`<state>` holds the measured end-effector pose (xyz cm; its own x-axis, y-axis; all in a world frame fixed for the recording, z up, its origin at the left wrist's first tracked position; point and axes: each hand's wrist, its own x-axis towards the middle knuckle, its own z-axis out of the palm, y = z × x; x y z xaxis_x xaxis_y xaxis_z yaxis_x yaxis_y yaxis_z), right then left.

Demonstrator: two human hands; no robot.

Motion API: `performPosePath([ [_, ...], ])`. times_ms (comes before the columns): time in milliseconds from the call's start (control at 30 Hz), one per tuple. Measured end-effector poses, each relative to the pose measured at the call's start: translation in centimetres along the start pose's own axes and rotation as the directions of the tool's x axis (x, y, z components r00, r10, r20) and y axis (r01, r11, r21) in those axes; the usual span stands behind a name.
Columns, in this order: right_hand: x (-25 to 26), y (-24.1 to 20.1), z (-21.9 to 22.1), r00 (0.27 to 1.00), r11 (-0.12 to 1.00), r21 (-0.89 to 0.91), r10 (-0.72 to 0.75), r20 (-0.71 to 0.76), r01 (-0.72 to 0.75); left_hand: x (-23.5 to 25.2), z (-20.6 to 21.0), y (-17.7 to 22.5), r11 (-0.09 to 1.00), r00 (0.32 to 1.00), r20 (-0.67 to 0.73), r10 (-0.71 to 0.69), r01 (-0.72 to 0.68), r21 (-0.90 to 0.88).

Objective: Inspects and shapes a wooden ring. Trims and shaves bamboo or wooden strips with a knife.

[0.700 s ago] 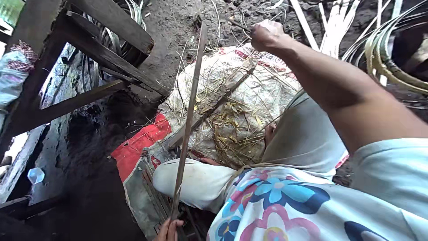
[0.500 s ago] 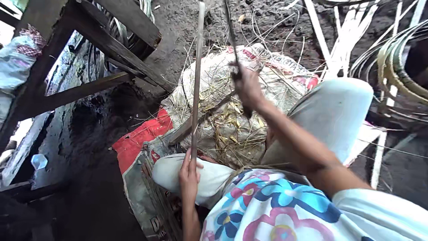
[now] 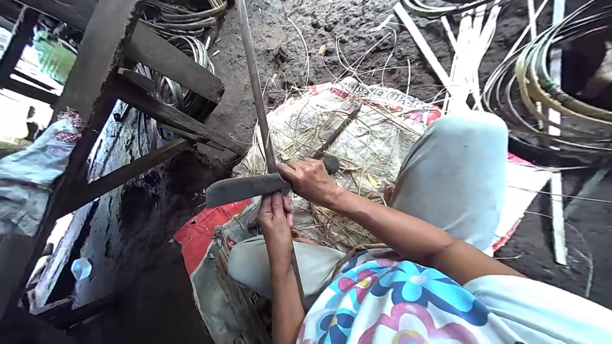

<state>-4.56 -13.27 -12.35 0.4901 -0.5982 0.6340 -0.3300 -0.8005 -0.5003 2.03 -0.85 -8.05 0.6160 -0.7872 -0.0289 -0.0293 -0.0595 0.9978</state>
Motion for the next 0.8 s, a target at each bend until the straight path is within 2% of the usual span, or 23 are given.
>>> performPosePath([
  [67,2.4,0.6,-0.7,0.989,0.989,0.022,0.144,0.013,-0.145,-1.5,-0.6,0.0,0.999,0.998,0.044,-0.054,0.055,-0.002],
  [167,7.9,3.9,-2.3,0.884,0.894,-0.043,0.448,0.132,-0.446,-4.7,-1.1,-1.4,0.993,0.991,0.087,-0.103,0.107,-0.044],
  [233,9.0,5.3,-2.6,0.838,0.851,-0.058,0.525,0.152,-0.522,-5.4,-1.4,-2.2,0.992,0.991,0.085,-0.098,0.104,-0.067],
  [300,6.4,4.0,-2.2,0.887,0.893,-0.017,0.45,0.105,-0.451,-4.4,-1.2,-2.4,0.995,0.995,0.063,-0.083,0.086,-0.045],
  [367,1.9,1.7,-0.9,0.96,0.961,0.025,0.274,0.056,-0.276,-3.1,-0.8,-2.4,0.998,0.998,0.03,-0.057,0.057,-0.013],
  [433,0.5,0.9,0.1,0.985,0.984,0.028,0.173,0.009,-0.173,-2.4,-0.8,-2.5,0.999,0.999,0.012,-0.037,0.036,0.006],
  [500,1.8,1.7,-0.7,0.957,0.96,0.008,0.277,0.08,-0.279,-3.5,-1.2,-2.5,0.998,0.998,0.024,-0.06,0.06,0.014],
  [600,6.5,5.1,-2.4,0.83,0.852,-0.033,0.518,0.208,-0.523,-6.5,-1.8,-3.6,0.994,0.993,0.034,-0.111,0.11,0.018],
  [667,7.6,6.5,-2.7,0.826,0.853,0.029,0.495,0.269,-0.521,-7.2,-2.6,-4.9,0.991,0.989,0.05,-0.136,0.137,-0.012],
  [733,7.0,6.3,-3.2,0.82,0.816,0.238,0.413,0.396,-0.526,-6.6,-3.6,-5.8,0.988,0.983,0.123,-0.139,0.129,0.087],
  [800,5.8,5.4,-3.3,0.787,0.65,0.473,0.353,0.505,-0.595,-4.3,-3.5,-4.9,0.956,0.981,0.179,-0.079,0.024,0.293],
])
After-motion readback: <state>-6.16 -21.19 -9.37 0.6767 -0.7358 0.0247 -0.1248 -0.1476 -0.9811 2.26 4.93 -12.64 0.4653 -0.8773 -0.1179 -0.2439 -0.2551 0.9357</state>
